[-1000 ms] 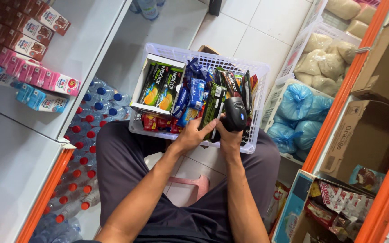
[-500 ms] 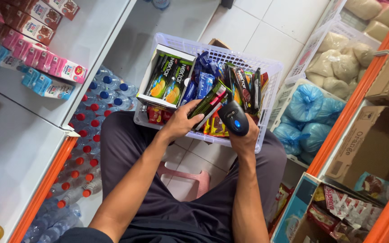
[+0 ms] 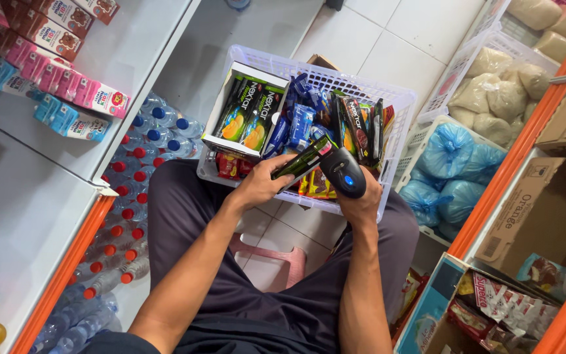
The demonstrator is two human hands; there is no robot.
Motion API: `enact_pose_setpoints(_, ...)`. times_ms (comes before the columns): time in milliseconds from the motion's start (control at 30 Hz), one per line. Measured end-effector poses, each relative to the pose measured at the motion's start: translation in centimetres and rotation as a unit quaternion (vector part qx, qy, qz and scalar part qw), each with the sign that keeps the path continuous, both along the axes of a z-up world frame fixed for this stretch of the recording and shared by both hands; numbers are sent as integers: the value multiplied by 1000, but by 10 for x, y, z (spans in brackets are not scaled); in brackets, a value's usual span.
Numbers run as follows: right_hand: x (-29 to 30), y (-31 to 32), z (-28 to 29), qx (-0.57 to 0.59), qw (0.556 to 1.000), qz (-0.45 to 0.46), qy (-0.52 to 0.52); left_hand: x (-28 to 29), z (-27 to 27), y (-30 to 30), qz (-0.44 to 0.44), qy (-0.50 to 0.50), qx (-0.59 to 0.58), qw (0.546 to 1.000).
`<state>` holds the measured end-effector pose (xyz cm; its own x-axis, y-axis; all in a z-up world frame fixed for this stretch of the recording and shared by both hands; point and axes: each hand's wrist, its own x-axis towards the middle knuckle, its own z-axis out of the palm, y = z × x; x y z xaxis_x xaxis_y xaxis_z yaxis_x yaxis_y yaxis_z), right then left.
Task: The person sits on the floor and uses a handheld scanner to scan individual snack packages and boxes before placing them into a white plastic basket.
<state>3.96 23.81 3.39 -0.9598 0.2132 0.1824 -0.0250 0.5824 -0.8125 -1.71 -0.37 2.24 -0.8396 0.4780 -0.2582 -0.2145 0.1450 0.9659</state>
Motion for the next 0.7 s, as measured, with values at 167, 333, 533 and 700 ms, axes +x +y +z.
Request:
enact_pose_setpoints(167, 1, 4, -7, -53, 998, 15, -29, 1, -2, -6, -17, -6, 10, 1000)
enact_pose_setpoints(333, 4, 9, -15, -80, 995, 29, -43, 4, -5, -11, -13, -40, 13, 999)
enact_pose_setpoints(533, 5, 14, -20, -107, 988, 36, -108, 6, -16, -16, -6, -81, 38, 996)
enact_pose_setpoints(700, 1, 9, -15, -87, 993, 41, -68, 7, -16, -14, 14, -113, 86, 990)
